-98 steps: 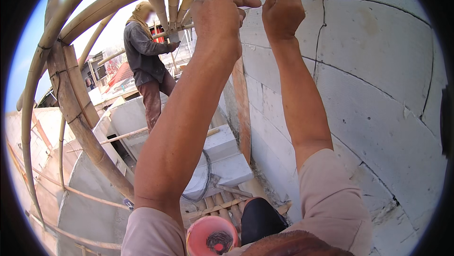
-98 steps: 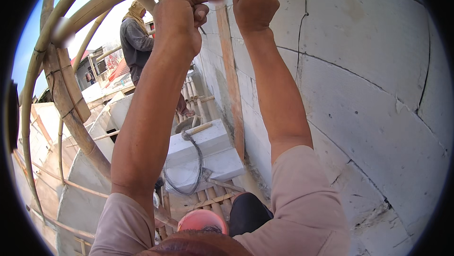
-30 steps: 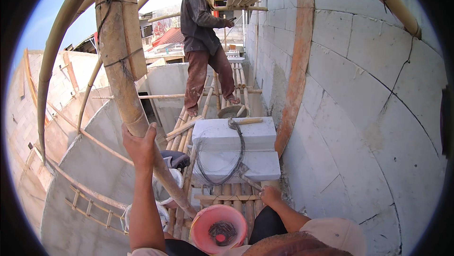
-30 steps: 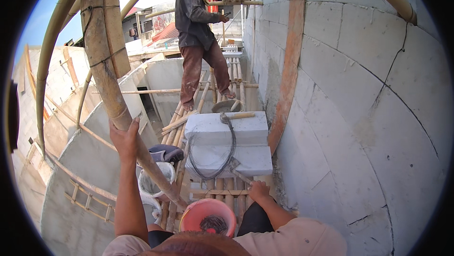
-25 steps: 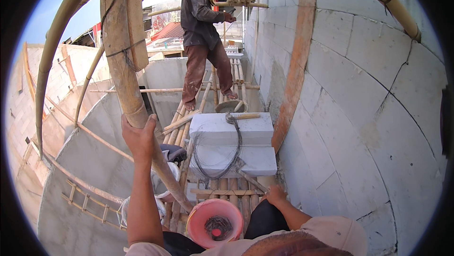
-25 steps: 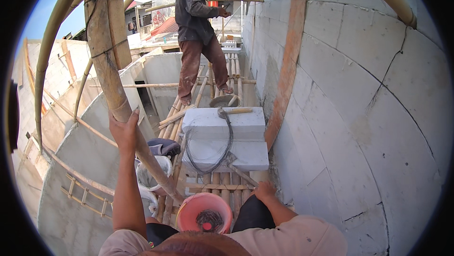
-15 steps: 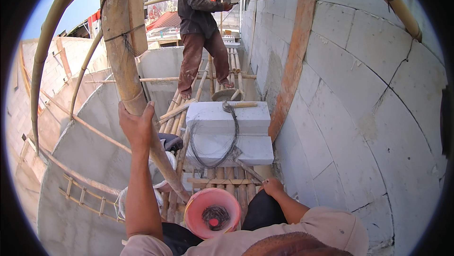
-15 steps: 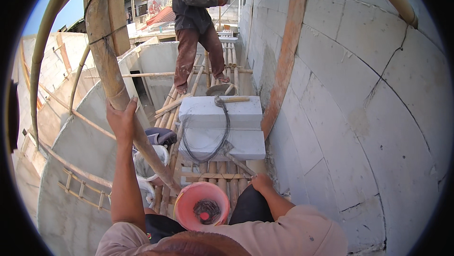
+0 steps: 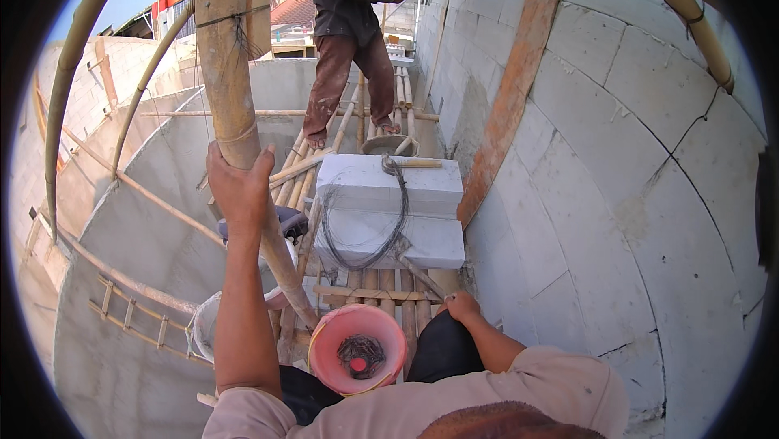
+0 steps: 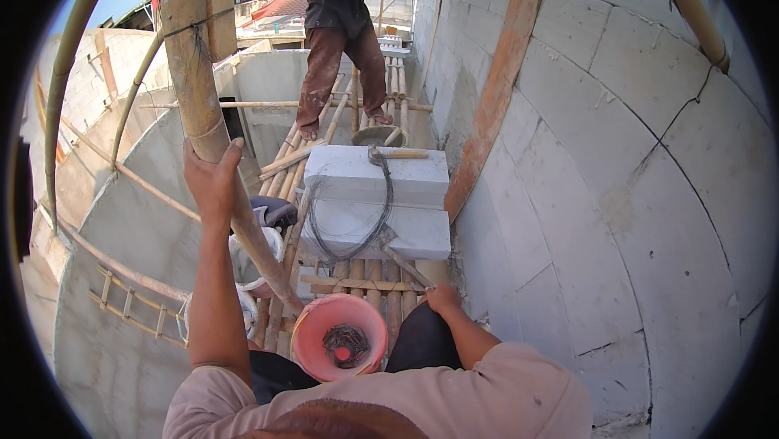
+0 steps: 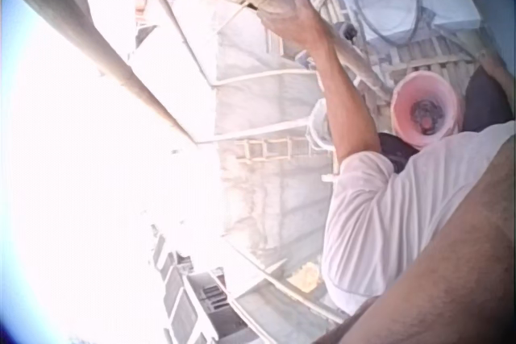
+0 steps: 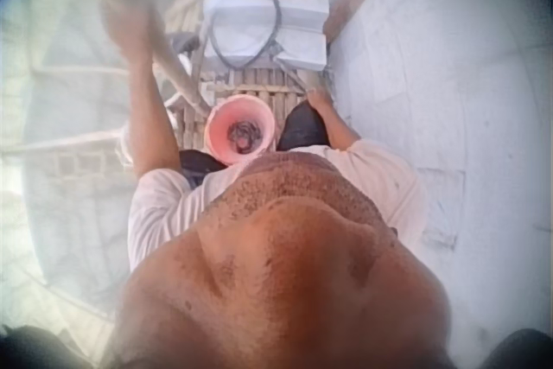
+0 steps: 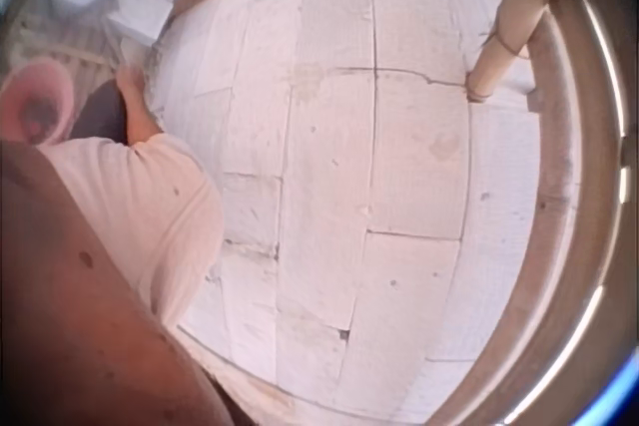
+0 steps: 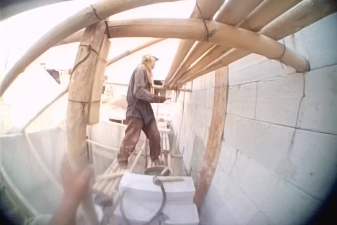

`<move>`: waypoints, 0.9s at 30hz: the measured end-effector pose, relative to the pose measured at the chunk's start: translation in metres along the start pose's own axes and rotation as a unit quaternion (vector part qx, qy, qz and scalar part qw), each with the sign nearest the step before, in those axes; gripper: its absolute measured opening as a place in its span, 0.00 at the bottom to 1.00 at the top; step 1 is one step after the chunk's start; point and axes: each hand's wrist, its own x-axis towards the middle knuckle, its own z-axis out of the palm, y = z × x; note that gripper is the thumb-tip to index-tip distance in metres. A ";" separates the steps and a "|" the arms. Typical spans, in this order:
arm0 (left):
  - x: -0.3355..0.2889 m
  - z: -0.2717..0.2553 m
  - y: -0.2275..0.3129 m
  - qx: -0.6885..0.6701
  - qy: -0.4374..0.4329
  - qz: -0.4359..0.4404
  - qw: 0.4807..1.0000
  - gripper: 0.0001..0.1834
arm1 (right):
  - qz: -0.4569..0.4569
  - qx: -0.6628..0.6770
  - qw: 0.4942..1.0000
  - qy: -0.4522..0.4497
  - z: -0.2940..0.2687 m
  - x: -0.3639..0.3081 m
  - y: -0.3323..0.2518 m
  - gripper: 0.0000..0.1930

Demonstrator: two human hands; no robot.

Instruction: The person prepares lengths of wire and uses them to tie bamboo poles together on a construction scaffold.

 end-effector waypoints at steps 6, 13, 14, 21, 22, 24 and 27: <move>-0.002 0.004 0.005 0.001 -0.007 0.007 1.000 0.28 | -0.095 0.138 0.984 0.054 -0.053 0.104 -0.037 0.31; 0.001 0.000 0.006 0.007 0.000 0.016 1.000 0.30 | -0.205 0.419 0.881 0.081 -0.283 0.114 -0.233 0.36; 0.001 0.002 0.007 0.001 -0.002 0.016 1.000 0.30 | -0.206 0.447 0.867 0.075 -0.303 0.113 -0.246 0.36; 0.001 0.001 0.006 0.013 -0.006 0.014 1.000 0.30 | -0.178 0.555 0.812 -0.014 -0.392 0.114 -0.309 0.15; 0.000 0.001 0.005 0.015 -0.006 0.013 1.000 0.31 | -0.170 0.567 0.806 -0.019 -0.401 0.117 -0.314 0.12; 0.001 0.009 0.009 0.004 -0.007 0.020 1.000 0.31 | -0.171 0.541 0.823 0.022 -0.434 0.130 -0.316 0.10; 0.002 0.005 0.003 0.009 0.000 0.025 1.000 0.32 | -0.177 0.514 0.838 0.052 -0.440 0.125 -0.331 0.09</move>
